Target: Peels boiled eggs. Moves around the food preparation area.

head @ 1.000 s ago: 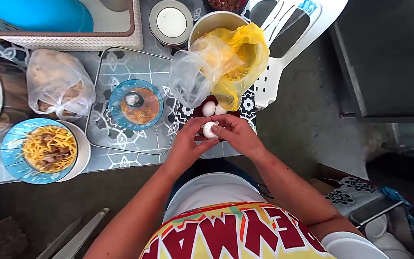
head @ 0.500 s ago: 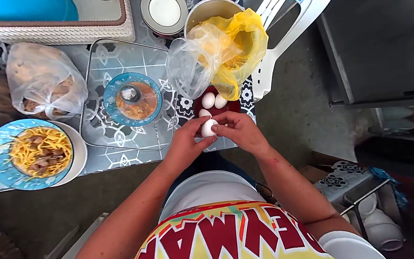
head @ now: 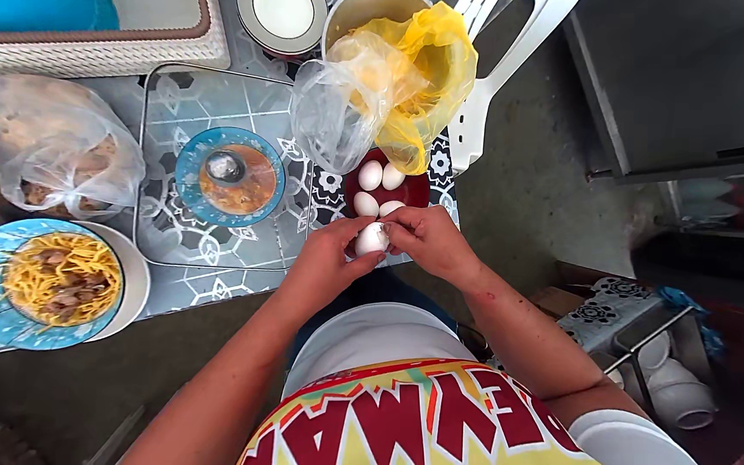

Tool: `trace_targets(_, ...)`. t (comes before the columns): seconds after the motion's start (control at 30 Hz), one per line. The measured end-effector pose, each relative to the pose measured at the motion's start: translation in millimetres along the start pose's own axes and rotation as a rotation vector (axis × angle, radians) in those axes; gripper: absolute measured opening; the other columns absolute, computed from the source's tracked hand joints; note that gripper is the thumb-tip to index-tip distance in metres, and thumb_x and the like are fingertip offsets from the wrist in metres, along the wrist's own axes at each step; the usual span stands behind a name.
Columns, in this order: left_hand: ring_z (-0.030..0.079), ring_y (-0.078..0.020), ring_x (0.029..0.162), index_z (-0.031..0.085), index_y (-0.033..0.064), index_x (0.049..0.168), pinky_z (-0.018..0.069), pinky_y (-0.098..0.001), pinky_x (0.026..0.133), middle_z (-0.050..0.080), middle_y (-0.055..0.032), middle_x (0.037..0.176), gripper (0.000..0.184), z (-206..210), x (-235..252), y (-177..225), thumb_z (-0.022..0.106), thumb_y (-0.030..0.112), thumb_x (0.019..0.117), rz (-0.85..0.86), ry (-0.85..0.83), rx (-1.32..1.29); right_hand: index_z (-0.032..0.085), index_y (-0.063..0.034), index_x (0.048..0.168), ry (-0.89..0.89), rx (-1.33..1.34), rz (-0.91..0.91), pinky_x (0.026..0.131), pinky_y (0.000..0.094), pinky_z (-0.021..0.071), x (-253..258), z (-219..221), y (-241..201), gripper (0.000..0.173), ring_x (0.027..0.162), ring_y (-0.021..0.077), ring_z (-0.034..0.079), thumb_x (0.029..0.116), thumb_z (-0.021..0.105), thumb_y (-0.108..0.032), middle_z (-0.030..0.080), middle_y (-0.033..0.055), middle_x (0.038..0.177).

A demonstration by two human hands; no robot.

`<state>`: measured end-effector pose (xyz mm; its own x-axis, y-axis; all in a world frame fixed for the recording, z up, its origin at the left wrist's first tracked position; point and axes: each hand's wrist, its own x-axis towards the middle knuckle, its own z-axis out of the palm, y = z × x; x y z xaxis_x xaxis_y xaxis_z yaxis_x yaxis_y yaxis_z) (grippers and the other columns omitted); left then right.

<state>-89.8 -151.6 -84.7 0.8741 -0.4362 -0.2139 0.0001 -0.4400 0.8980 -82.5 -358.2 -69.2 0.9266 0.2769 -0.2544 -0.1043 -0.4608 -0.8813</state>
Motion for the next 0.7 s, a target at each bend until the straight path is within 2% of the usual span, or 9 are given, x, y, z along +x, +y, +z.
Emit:
trace_targets(0.2, 0.071, -0.0098, 0.102, 0.062, 0.0041, 0.136, 0.0610, -0.0262, 0.088, 0.068, -0.0079, 0.122, 0.053, -9, -1, -3, 0.079, 0.016, 0.0869, 0.009, -0.042, -0.191, 0.072, 0.0012, 0.101, -0.018, 0.256, 0.133, 0.062, 0.0248, 0.0635, 2, -6, -3, 0.015, 0.063, 0.0096, 0.072, 0.1027, 0.058, -0.005, 0.073, 0.0059, 0.076)
trace_targets(0.3, 0.071, -0.0129, 0.107, 0.061, 0.0064, 0.136, 0.0611, -0.0279, 0.092, 0.068, -0.0052, 0.126, 0.054, -11, -3, -1, 0.079, 0.006, 0.0855, -0.005, -0.060, -0.393, 0.069, 0.0022, 0.102, -0.021, 0.410, 0.194, 0.063, 0.0279, 0.0645, 5, -9, 0, 0.017, 0.065, 0.0124, 0.073, 0.1044, 0.055, -0.005, 0.073, 0.0076, 0.080)
trace_targets(0.4, 0.072, -0.0138, 0.104, 0.059, 0.0066, 0.136, 0.0613, -0.0286, 0.091, 0.069, -0.0042, 0.124, 0.055, -8, -4, 2, 0.077, 0.000, 0.0846, 0.009, -0.024, -0.518, 0.068, 0.0023, 0.105, -0.010, 0.549, 0.248, 0.062, 0.0279, 0.0637, 10, -10, 9, 0.017, 0.066, 0.0125, 0.072, 0.1054, 0.053, -0.005, 0.074, 0.0084, 0.083)
trace_targets(0.5, 0.071, -0.0122, 0.101, 0.058, 0.0085, 0.136, 0.0615, -0.0282, 0.088, 0.066, -0.0030, 0.127, 0.057, 0, -3, 0, 0.079, 0.003, 0.0836, 0.043, 0.090, -0.465, 0.067, 0.0014, 0.116, -0.088, 0.683, 0.235, 0.068, 0.0297, 0.0643, 11, -8, 15, 0.018, 0.072, 0.0135, 0.073, 0.1036, 0.053, -0.001, 0.073, 0.0093, 0.090)
trace_targets(0.57, 0.069, -0.0139, 0.106, 0.053, 0.0103, 0.144, 0.0617, -0.0292, 0.087, 0.060, -0.0064, 0.132, 0.064, 3, -1, -1, 0.079, 0.006, 0.0856, 0.030, 0.135, -0.408, 0.067, 0.0015, 0.119, -0.116, 0.723, 0.220, 0.073, 0.0315, 0.0645, 10, -5, 15, 0.022, 0.077, 0.0146, 0.073, 0.1038, 0.051, 0.002, 0.073, 0.0106, 0.095)
trace_targets(0.6, 0.068, -0.0147, 0.107, 0.054, 0.0098, 0.144, 0.0621, -0.0296, 0.087, 0.059, -0.0081, 0.132, 0.064, 5, 0, -1, 0.080, 0.008, 0.0860, 0.024, 0.155, -0.377, 0.067, 0.0022, 0.119, -0.112, 0.717, 0.219, 0.076, 0.0322, 0.0644, 10, -4, 13, 0.024, 0.079, 0.0147, 0.073, 0.1045, 0.048, 0.002, 0.073, 0.0111, 0.098)
trace_targets(0.67, 0.068, -0.0148, 0.107, 0.057, 0.0064, 0.139, 0.0628, -0.0297, 0.086, 0.057, -0.0103, 0.130, 0.060, 7, 1, -1, 0.082, 0.009, 0.0849, 0.018, 0.192, -0.320, 0.066, 0.0033, 0.121, -0.116, 0.706, 0.211, 0.081, 0.0331, 0.0637, 8, -4, 10, 0.027, 0.083, 0.0147, 0.073, 0.1047, 0.045, 0.001, 0.072, 0.0116, 0.102)
trace_targets(0.7, 0.069, -0.0151, 0.106, 0.058, 0.0050, 0.137, 0.0633, -0.0301, 0.085, 0.057, -0.0114, 0.130, 0.058, 8, 2, 0, 0.083, 0.009, 0.0839, 0.015, 0.208, -0.303, 0.066, 0.0032, 0.122, -0.122, 0.699, 0.199, 0.082, 0.0331, 0.0632, 7, -4, 8, 0.026, 0.085, 0.0148, 0.073, 0.1038, 0.047, 0.000, 0.072, 0.0117, 0.103)
